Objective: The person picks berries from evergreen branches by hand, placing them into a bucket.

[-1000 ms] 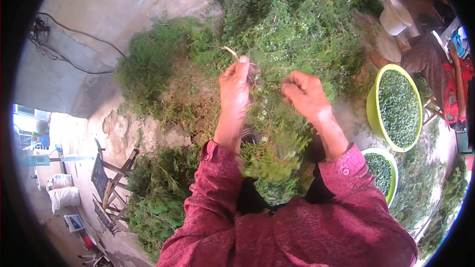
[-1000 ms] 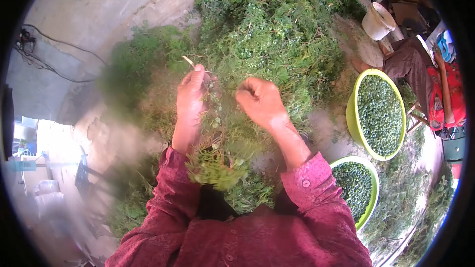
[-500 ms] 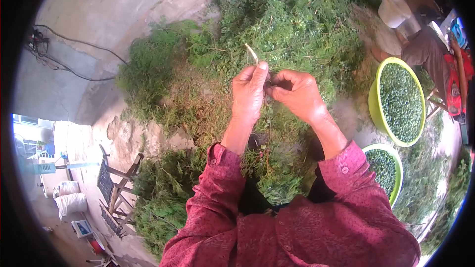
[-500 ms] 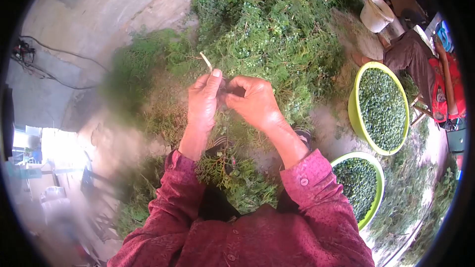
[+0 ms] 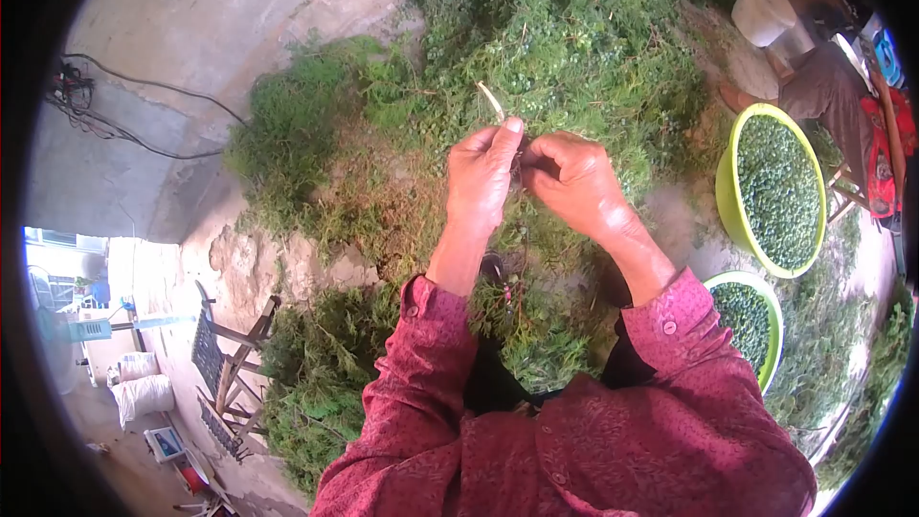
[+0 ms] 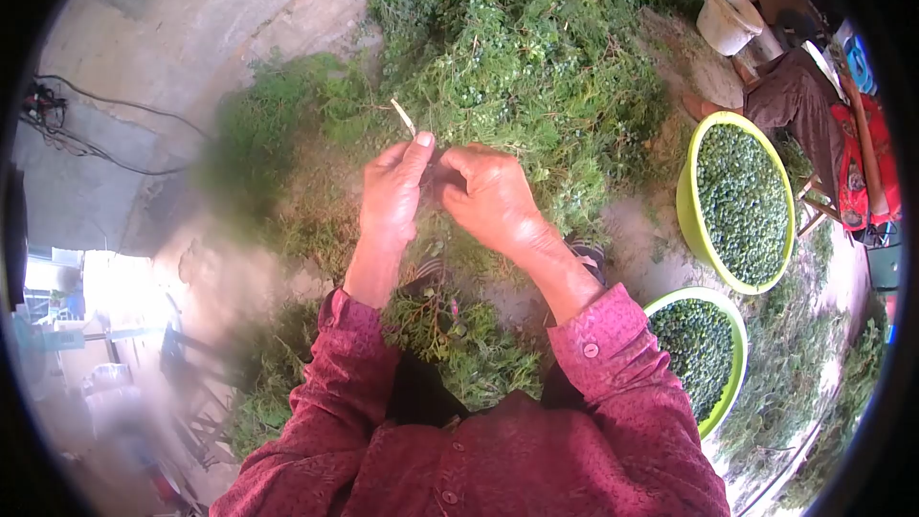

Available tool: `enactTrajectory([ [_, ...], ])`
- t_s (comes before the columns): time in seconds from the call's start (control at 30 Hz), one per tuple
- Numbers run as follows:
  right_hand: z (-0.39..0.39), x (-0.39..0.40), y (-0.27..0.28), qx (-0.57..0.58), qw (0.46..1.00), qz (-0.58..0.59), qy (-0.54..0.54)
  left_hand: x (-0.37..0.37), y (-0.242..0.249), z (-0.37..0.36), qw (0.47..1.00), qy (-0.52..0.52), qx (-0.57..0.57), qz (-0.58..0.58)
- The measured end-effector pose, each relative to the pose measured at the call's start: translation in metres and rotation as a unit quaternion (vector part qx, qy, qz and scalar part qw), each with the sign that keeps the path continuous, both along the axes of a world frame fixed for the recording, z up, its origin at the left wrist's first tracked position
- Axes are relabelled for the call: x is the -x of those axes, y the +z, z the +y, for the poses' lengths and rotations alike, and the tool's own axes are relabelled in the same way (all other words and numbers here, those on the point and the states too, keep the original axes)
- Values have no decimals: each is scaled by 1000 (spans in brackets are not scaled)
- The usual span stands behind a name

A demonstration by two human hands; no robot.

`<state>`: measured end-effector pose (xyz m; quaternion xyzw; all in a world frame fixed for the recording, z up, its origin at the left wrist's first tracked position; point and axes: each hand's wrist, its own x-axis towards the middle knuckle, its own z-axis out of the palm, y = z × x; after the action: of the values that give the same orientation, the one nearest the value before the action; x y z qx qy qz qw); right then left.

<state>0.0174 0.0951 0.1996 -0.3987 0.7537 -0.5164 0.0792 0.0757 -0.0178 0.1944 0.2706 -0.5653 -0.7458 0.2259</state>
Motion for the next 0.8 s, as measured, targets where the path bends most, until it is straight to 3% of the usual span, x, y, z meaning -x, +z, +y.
enactTrajectory([
  [0.13,4,-1,6,-14,1000,-27,2,-2,2,-5,998,8,-69,13],
  [0.17,10,1,15,26,970,-240,28,-1,-3,-16,995,42,-86,26],
  [0.2,15,4,21,64,894,-441,52,0,-7,-23,991,77,-103,39],
  [0.23,17,6,22,63,893,-441,54,-1,-12,-26,991,80,-103,39],
  [0.3,19,11,23,160,808,-565,57,-2,-13,-28,984,67,-159,48],
  [0.37,17,11,22,148,820,-549,64,-2,-14,-28,985,43,-160,51],
  [0.43,13,10,12,-19,923,-379,72,3,-6,-19,980,103,-158,60],
  [0.47,8,4,5,-21,979,-202,26,4,-4,-16,980,104,-157,60],
  [0.5,5,-1,3,-20,979,-202,27,5,-3,-13,984,109,-135,43],
  [0.57,0,-9,2,-57,996,-25,-63,5,-3,-7,987,113,-112,26],
  [0.63,-2,-8,4,-64,992,-90,-60,5,-4,-1,993,95,-67,29],
  [0.7,-5,-6,-4,-80,994,-13,-78,5,-4,-1,993,98,-68,21],
  [0.8,-4,-11,-1,-106,991,1,-84,4,-4,0,992,106,-73,8],
])
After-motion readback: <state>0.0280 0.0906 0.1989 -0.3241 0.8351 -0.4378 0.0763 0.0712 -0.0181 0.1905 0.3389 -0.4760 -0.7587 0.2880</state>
